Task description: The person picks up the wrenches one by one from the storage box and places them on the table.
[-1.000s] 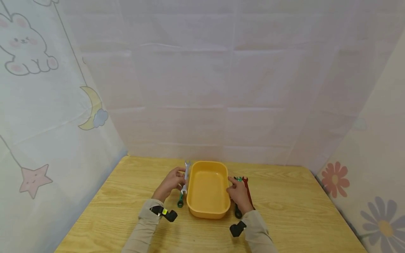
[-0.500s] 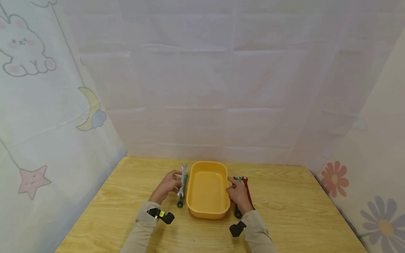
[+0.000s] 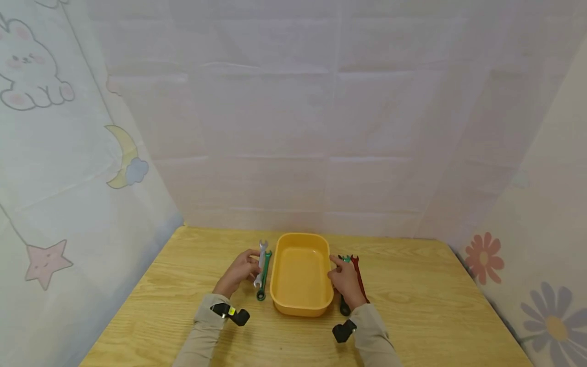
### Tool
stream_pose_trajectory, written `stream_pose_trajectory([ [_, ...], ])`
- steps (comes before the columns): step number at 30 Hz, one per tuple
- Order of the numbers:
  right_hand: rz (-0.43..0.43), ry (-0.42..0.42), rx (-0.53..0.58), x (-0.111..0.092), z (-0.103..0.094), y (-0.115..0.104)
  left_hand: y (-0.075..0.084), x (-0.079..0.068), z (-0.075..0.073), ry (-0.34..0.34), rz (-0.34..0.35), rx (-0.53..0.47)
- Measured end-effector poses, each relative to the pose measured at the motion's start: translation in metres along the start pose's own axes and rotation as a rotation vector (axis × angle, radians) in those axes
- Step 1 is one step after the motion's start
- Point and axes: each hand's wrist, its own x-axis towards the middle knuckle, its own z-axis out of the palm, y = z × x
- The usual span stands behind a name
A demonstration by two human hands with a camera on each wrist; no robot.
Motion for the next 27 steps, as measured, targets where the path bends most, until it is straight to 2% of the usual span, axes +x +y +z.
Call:
stream_pose_trajectory([
  [12, -0.007, 0.000, 0.007, -0.001, 0.000, -0.002, -0.005, -0.003, -0.005, 0.037, -0.038, 0.019],
  [21, -0.009, 0.003, 0.013, -0.002, 0.001, -0.001, -0.011, -0.003, -0.008, 0.043, -0.044, 0.092],
  [27, -0.014, 0.007, 0.007, -0.001, 0.002, -0.001, -0.015, -0.004, -0.010, 0.044, -0.045, 0.091],
])
